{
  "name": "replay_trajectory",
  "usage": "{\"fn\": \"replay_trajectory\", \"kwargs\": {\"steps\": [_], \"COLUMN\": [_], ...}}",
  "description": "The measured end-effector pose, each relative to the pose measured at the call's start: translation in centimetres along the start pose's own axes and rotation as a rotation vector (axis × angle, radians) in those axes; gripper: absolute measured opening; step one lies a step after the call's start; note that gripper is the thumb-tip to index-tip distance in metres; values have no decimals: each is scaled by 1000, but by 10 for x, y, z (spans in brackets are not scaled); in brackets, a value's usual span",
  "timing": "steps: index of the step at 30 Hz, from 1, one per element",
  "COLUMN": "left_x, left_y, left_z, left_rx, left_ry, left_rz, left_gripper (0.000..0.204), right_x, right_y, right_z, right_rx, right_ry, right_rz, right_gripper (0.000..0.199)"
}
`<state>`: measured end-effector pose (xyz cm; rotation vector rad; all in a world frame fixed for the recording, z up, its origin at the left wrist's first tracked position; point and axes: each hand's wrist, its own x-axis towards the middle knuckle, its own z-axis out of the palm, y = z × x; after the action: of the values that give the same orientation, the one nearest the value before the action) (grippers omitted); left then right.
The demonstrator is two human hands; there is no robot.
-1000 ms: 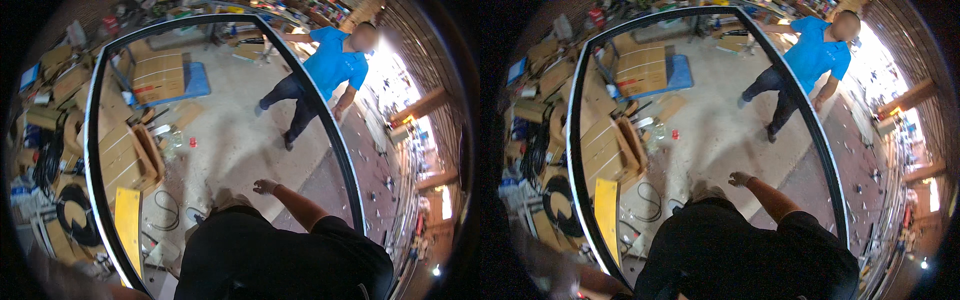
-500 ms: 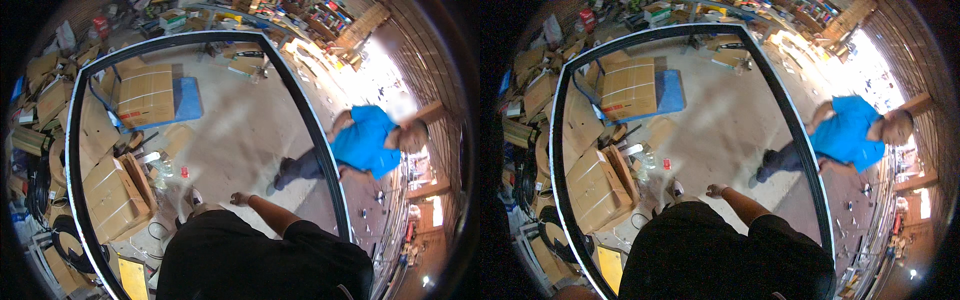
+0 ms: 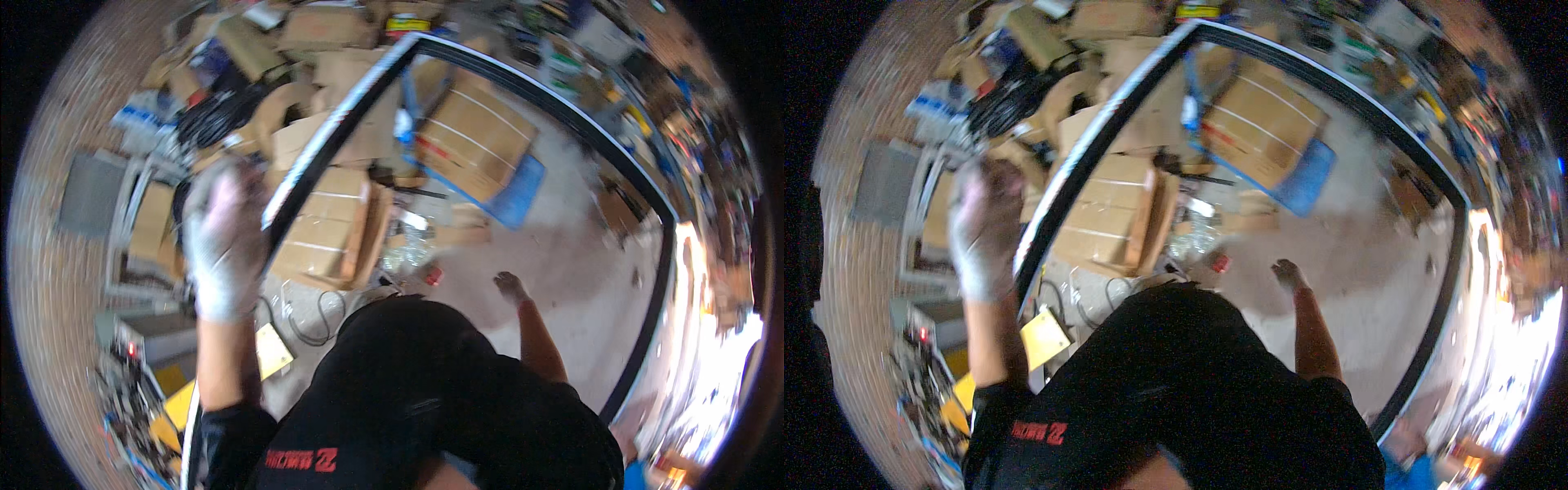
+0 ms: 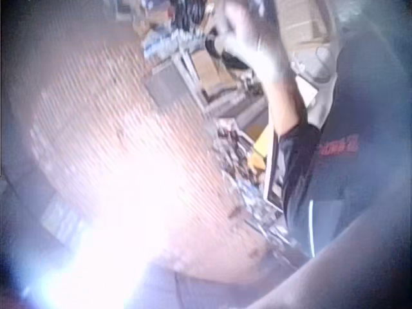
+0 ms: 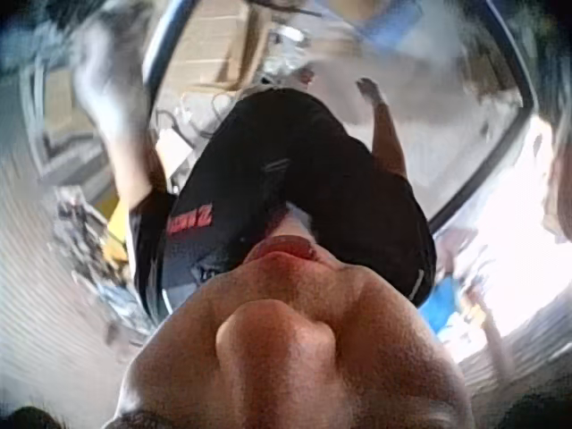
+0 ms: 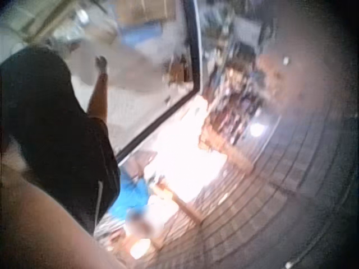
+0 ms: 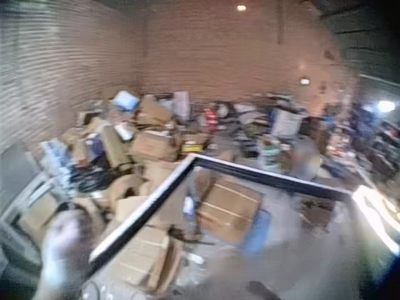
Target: The person assembles a large rectangular window frame by hand, positioning and aligning metal profiles on a workbench. They repeatedly adjust the frame corners and use a corner crimping machine to secure the joints. The person handles the frame multiple times, repositioning it for each corner operation.
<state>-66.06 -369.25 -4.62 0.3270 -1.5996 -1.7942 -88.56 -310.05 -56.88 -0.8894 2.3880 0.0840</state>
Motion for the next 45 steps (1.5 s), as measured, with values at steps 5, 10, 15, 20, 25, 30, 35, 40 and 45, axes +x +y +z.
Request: {"fn": "replay_trajectory", "kwargs": {"steps": [5, 10, 15, 20, 25, 30, 35, 40, 45], "left_x": [63, 89, 101, 104, 100, 63, 41, 35, 42], "left_y": [-15, -19, -25, -65, -182, -252, -261, -252, -226], "left_z": [14, 16, 9, -8, -26, -57, -86, -89, -64], "left_rx": [-465, -517, -520, -435, 1201, 1506, 1683, 1743, 1593], "left_ry": [100, 132, 163, 150, 65, -20, 60, 64, 129], "left_rz": [-72, -28, -38, -95, -103, -570, -588, -538, -464], "left_gripper": [25, 23, 28, 53, 99, 97, 70, 69, 60], "right_x": [31, 71, 101, 143, 160, 172, 181, 181, 191], "right_y": [-19, -11, -10, -9, 76, 195, 265, 261, 309], "right_z": [-136, -220, -314, -407, -509, -524, -508, -505, -486], "right_rx": [210, 334, 354, -153, -311, -281, -124, -263, -238], "right_ry": [1, 342, 423, 736, 982, 841, 476, 472, 650], "right_rz": [92, 121, 107, 75, 283, 476, 519, 470, 345], "right_gripper": [41, 44, 48, 55, 80, 91, 87, 85, 92]}}
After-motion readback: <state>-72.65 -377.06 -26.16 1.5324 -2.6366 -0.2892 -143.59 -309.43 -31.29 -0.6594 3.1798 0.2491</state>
